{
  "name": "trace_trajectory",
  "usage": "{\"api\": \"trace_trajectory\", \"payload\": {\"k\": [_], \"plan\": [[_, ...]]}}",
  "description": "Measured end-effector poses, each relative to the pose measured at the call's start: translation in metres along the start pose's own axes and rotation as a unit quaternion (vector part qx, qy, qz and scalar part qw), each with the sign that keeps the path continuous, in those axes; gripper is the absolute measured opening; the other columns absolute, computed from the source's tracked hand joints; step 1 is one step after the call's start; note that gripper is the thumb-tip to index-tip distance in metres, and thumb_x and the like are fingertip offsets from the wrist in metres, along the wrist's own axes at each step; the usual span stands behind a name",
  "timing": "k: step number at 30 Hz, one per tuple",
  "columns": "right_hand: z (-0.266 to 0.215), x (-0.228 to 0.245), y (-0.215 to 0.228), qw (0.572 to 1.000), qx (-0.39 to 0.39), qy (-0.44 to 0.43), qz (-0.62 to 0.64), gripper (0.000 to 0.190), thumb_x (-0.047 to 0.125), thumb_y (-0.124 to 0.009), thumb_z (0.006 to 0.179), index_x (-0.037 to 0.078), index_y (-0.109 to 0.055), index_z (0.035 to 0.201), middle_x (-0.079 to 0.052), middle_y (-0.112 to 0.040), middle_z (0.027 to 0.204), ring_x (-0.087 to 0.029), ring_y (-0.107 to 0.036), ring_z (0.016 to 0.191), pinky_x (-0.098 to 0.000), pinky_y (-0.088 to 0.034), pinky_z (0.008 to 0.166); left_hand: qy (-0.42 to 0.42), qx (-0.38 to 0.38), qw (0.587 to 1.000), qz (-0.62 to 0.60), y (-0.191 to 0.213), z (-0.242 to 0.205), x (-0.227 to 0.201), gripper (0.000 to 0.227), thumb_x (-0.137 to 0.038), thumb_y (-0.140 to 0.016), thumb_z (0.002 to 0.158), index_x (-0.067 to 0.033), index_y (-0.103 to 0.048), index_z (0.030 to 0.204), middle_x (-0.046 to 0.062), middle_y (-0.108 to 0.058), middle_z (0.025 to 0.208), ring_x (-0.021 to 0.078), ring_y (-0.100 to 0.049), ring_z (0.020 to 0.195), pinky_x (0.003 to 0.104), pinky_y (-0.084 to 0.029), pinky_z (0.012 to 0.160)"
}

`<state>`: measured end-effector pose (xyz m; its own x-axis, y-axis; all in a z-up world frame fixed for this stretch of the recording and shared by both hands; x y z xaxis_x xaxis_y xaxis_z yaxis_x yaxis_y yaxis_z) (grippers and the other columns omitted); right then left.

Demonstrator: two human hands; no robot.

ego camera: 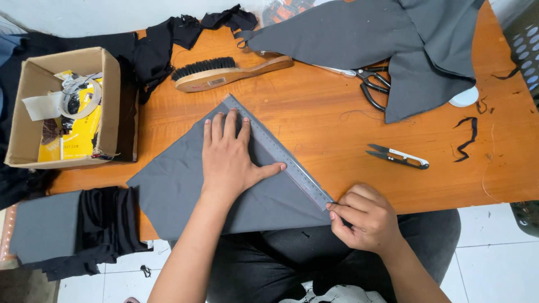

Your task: The person measures and marks a piece of gray fabric using a ruler and a white pen. They then use a utility knife to cut the fabric along the marked lines. The person also brushes the fabric with a wooden brush and folds it.

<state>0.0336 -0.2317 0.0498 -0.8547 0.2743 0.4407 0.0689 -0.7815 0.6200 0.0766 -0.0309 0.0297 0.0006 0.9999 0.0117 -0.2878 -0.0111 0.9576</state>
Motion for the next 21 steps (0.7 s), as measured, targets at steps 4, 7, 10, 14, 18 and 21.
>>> {"api": "trace_trajectory", "payload": {"k": [4,7,10,14,18,21], "plan": [[0.002,0.001,0.001,1.0,0.008,-0.006,0.003,0.01,0.001,-0.054,0.071,0.002,-0.061,0.063,-0.002,-0.051,0.057,-0.017,-0.044,0.051,-0.0255,-0.037,0.047,0.01,0.063,0.998,0.005,-0.012,0.006,-0.002,0.109,-0.082,-0.054,0.048,0.0017,-0.047,0.117,0.013,-0.046,0.122,0.0266,-0.038,0.115,0.048,-0.014,0.103],[0.002,0.0,0.001,1.0,0.009,-0.007,0.015,0.009,-0.001,-0.055,0.069,0.002,-0.062,0.064,-0.002,-0.053,0.058,-0.016,-0.046,0.052,-0.0247,-0.038,0.047,0.018,0.092,0.995,0.024,-0.013,0.011,-0.005,0.111,-0.084,-0.056,0.042,0.0018,-0.05,0.111,0.011,-0.048,0.118,0.0255,-0.041,0.112,0.049,-0.006,0.105],[0.001,0.001,0.0,1.0,0.007,0.009,-0.01,0.01,0.002,-0.054,0.07,0.002,-0.062,0.064,-0.002,-0.052,0.059,-0.017,-0.046,0.053,-0.0258,-0.038,0.048,0.022,0.161,0.977,0.136,-0.014,0.016,-0.015,0.131,-0.102,-0.04,0.036,0.0011,-0.047,0.116,0.013,-0.046,0.12,0.0263,-0.039,0.113,0.05,-0.003,0.105],[0.003,0.002,0.002,1.0,0.005,0.015,-0.009,0.01,0.002,-0.054,0.07,0.003,-0.061,0.063,-0.002,-0.052,0.058,-0.017,-0.046,0.053,-0.0259,-0.038,0.048,0.034,0.167,0.972,0.16,-0.011,0.016,-0.018,0.143,-0.106,-0.039,0.033,0.0064,-0.04,0.122,0.013,-0.047,0.116,0.025,-0.038,0.112,0.054,0.001,0.103],[0.005,0.002,0.004,1.0,-0.006,0.002,-0.009,0.011,0.004,-0.052,0.072,0.004,-0.06,0.065,-0.002,-0.05,0.058,-0.017,-0.044,0.051,-0.0256,-0.036,0.046,0.047,0.205,0.965,0.154,-0.017,0.016,-0.018,0.137,-0.104,-0.039,0.035,0.0007,-0.038,0.123,0.014,-0.037,0.13,0.025,-0.033,0.117,0.061,-0.001,0.099],[0.006,-0.001,0.005,0.999,-0.021,-0.032,-0.019,0.011,0.003,-0.051,0.075,0.003,-0.061,0.072,-0.003,-0.05,0.062,-0.017,-0.045,0.053,-0.0255,-0.037,0.049,0.051,0.219,0.963,0.148,-0.024,0.013,-0.016,0.138,-0.103,-0.041,0.036,0.0017,-0.034,0.126,0.015,-0.033,0.132,0.0257,-0.033,0.118,0.059,-0.003,0.1]]}}
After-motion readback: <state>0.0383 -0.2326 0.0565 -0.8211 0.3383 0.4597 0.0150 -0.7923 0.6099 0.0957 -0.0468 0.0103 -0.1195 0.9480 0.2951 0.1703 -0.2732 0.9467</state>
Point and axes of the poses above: each hand's wrist, its own z-axis towards the middle knuckle, its own y-axis out of the back of the hand, x = y × z, the point moved 7 cm from there along z, towards the middle knuckle
